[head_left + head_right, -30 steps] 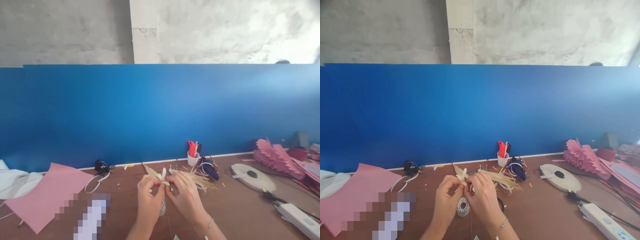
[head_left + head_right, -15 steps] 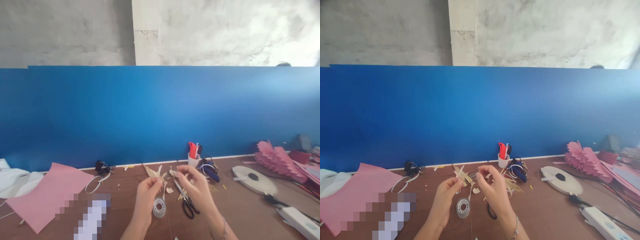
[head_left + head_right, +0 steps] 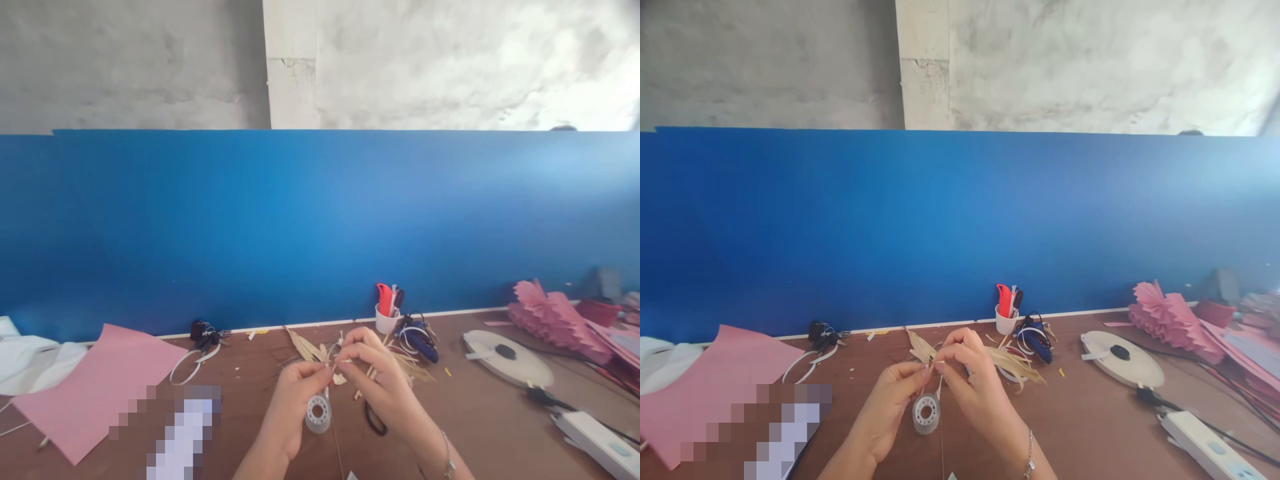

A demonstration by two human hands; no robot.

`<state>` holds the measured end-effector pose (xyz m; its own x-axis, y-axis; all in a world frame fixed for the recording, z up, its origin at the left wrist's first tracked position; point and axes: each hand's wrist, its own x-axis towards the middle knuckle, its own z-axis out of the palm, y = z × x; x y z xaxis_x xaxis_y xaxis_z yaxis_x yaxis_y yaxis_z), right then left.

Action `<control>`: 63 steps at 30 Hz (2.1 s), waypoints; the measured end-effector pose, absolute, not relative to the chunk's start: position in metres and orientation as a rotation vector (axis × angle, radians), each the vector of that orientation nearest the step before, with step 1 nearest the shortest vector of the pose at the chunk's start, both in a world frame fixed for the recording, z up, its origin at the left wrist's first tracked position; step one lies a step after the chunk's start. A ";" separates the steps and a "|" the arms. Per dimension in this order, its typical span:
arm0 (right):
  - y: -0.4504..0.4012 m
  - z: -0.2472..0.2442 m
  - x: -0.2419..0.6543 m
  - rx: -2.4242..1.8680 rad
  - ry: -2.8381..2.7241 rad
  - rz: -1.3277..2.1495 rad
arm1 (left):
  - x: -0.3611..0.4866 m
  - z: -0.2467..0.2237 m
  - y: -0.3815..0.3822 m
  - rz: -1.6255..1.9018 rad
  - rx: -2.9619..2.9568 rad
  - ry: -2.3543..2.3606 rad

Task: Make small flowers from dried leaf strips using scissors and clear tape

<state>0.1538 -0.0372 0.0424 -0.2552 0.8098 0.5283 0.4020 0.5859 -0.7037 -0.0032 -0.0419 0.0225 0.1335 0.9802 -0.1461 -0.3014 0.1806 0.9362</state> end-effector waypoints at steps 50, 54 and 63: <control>-0.042 0.048 0.140 -0.928 -1.318 1.400 | -0.008 0.030 -0.046 1.088 0.848 0.659; -0.040 0.046 0.139 -0.967 -1.322 1.361 | -0.010 0.030 -0.045 1.091 0.889 0.690; -0.046 0.051 0.133 -1.040 -1.397 1.080 | -0.006 0.026 -0.045 1.177 0.875 0.682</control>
